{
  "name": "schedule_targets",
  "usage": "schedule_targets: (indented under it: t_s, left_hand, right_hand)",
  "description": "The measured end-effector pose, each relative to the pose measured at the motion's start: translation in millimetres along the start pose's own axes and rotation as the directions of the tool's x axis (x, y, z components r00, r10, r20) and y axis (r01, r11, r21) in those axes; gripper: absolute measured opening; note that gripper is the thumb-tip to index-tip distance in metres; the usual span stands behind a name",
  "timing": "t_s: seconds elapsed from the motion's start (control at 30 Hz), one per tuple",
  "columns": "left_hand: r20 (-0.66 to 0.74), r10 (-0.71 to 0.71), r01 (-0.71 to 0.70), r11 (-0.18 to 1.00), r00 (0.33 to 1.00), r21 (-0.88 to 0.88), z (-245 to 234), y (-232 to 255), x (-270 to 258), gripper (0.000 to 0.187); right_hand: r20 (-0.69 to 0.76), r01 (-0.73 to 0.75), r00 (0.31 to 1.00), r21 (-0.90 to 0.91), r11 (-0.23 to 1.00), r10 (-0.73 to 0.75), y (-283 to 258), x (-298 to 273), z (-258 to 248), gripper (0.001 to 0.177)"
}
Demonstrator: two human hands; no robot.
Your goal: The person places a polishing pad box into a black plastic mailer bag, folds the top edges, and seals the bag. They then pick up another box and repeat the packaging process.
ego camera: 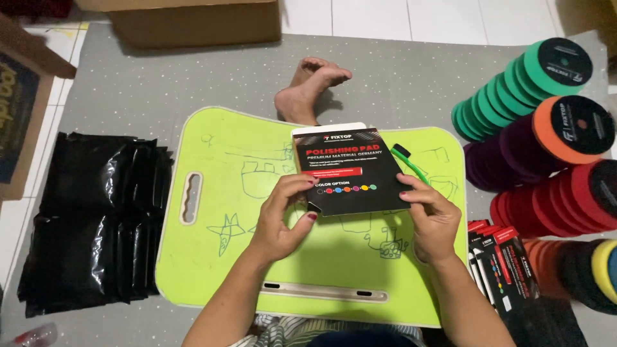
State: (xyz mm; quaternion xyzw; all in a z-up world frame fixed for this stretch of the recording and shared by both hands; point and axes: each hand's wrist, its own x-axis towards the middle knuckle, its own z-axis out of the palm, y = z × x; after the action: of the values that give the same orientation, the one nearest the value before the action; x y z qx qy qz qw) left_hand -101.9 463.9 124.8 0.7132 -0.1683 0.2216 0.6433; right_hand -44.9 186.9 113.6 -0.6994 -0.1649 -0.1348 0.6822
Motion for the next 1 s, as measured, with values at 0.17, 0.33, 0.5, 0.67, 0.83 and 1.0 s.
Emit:
schedule_targets:
  t_s: [0.17, 0.33, 0.5, 0.67, 0.83, 1.0]
  left_hand:
    - [-0.025, 0.027, -0.024, 0.992, 0.999, 0.120, -3, 5, 4, 0.026]
    - [-0.051, 0.020, -0.014, 0.992, 0.999, 0.127, -4, 3, 2, 0.024]
    - [-0.025, -0.013, 0.015, 0.996, 1.000, 0.092, -4, 3, -1, 0.037]
    - [-0.115, 0.028, -0.004, 0.980, 0.993, 0.200, 4, 0, -1, 0.034]
    - [-0.150, 0.033, 0.000, 0.976, 0.988, 0.216, 9, 0, -2, 0.029]
    - [-0.168, 0.093, -0.043, 0.959, 0.981, 0.281, 14, -1, -4, 0.023]
  right_hand:
    - [0.030, 0.000, 1.000, 0.035, 0.999, -0.001, 1, -3, 1, 0.009]
    - [0.074, 0.040, 0.996, 0.100, 0.994, -0.048, 10, -4, 0, 0.036]
    - [0.026, 0.043, 0.999, -0.002, 0.999, -0.043, 2, -7, 10, 0.017]
    - [0.037, 0.071, 0.997, -0.110, 0.991, -0.067, 0, -10, 13, 0.019]
    - [0.037, 0.152, 0.988, -0.149, 0.977, -0.148, 8, -8, 12, 0.023]
    - [0.013, 0.179, 0.984, -0.176, 0.968, -0.180, 11, -8, 11, 0.025]
